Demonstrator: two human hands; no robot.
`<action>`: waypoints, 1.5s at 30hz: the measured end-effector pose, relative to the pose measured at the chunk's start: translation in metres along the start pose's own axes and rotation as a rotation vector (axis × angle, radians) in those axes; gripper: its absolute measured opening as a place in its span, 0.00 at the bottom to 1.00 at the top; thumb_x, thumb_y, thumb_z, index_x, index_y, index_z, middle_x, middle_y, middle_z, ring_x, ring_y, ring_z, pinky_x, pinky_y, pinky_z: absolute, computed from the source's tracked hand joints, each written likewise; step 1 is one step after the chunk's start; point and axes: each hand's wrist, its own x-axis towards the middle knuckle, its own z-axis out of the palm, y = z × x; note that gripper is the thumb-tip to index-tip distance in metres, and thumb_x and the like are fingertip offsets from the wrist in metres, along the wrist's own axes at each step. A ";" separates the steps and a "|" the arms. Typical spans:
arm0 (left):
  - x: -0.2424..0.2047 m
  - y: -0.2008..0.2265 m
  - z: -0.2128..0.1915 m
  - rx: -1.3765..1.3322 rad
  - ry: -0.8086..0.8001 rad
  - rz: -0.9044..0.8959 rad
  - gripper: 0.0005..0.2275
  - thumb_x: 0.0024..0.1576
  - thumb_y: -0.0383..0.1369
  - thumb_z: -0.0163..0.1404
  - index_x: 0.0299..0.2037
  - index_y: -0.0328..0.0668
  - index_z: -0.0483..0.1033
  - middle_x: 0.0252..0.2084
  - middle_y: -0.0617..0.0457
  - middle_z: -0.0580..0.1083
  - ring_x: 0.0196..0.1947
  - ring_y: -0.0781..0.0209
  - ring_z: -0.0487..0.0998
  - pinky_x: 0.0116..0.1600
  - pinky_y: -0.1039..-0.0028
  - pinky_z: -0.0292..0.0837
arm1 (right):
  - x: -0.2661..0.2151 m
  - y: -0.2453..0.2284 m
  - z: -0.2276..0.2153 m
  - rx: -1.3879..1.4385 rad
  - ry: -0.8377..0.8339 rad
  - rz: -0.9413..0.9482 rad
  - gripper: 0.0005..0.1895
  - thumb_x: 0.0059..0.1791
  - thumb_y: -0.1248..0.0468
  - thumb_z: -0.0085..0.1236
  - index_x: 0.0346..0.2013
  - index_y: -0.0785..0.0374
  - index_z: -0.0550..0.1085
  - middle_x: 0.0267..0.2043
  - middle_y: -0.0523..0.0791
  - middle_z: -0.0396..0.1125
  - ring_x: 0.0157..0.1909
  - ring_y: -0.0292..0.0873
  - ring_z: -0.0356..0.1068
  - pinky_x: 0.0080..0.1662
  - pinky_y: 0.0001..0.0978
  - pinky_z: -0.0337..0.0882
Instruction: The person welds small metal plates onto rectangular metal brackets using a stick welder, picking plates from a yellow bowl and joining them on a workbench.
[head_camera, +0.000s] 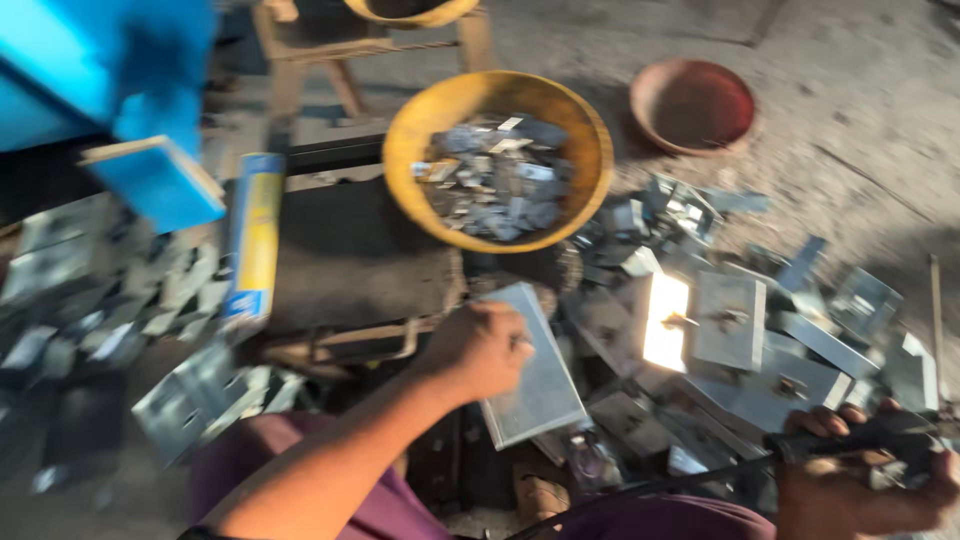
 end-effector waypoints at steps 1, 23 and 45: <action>-0.010 -0.013 -0.022 0.038 0.014 -0.125 0.08 0.48 0.36 0.61 0.28 0.42 0.79 0.32 0.44 0.78 0.36 0.41 0.80 0.43 0.54 0.76 | 0.007 0.001 -0.001 -0.006 0.004 0.030 0.25 0.55 0.47 0.57 0.57 0.62 0.69 0.44 0.45 0.62 0.47 0.40 0.66 0.50 0.31 0.66; -0.001 -0.180 -0.088 0.130 0.078 -0.957 0.12 0.50 0.28 0.55 0.42 0.31 0.82 0.47 0.32 0.78 0.51 0.39 0.81 0.53 0.57 0.79 | -0.012 0.179 0.116 -0.365 -0.127 0.206 0.26 0.49 0.44 0.53 0.55 0.56 0.72 0.39 0.46 0.66 0.39 0.45 0.64 0.43 0.38 0.65; 0.154 -0.091 0.014 0.275 -0.081 -0.579 0.26 0.50 0.52 0.62 0.52 0.42 0.77 0.57 0.44 0.74 0.58 0.43 0.74 0.58 0.55 0.71 | -0.020 0.197 0.135 -0.276 -0.108 0.294 0.19 0.50 0.48 0.50 0.46 0.58 0.73 0.37 0.46 0.67 0.36 0.46 0.65 0.40 0.38 0.66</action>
